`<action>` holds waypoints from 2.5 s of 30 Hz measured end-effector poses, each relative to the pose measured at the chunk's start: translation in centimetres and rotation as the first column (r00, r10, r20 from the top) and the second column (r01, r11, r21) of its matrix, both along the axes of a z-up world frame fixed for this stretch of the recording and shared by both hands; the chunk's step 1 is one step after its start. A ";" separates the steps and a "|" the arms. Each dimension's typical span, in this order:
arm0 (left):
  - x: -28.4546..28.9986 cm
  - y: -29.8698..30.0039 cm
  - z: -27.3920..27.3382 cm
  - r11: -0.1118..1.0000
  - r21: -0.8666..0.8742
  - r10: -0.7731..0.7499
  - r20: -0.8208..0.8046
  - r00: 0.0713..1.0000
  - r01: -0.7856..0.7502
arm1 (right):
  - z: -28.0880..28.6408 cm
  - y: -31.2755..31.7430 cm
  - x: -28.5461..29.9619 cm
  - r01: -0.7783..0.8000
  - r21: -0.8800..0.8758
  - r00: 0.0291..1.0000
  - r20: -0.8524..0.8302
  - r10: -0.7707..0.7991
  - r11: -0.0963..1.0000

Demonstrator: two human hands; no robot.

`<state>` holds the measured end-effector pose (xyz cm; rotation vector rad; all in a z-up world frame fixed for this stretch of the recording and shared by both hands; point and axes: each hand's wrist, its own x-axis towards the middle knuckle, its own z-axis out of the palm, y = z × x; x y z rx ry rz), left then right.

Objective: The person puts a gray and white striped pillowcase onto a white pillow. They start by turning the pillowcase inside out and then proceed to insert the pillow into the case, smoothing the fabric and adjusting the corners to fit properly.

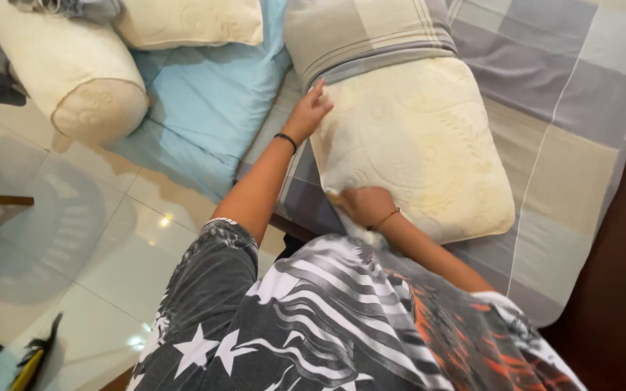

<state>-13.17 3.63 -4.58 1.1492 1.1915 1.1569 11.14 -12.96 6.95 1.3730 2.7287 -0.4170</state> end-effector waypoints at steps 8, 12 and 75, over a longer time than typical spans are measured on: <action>-0.3 -0.1 -0.5 0.946 0.231 0.305 -0.402 0.863 -0.227 | 6.4 8.9 4.0 0.047 0.289 0.889 -0.450 0.092 0.956; -0.2 2.0 -2.1 0.911 0.331 0.381 -0.447 0.809 -0.246 | 2.6 11.8 5.2 0.030 0.377 0.923 -0.367 0.120 0.926; 6.5 -1.7 5.0 0.907 0.383 0.417 -0.754 0.507 -0.176 | -0.9 23.8 7.0 0.139 0.263 0.781 -0.621 0.058 0.955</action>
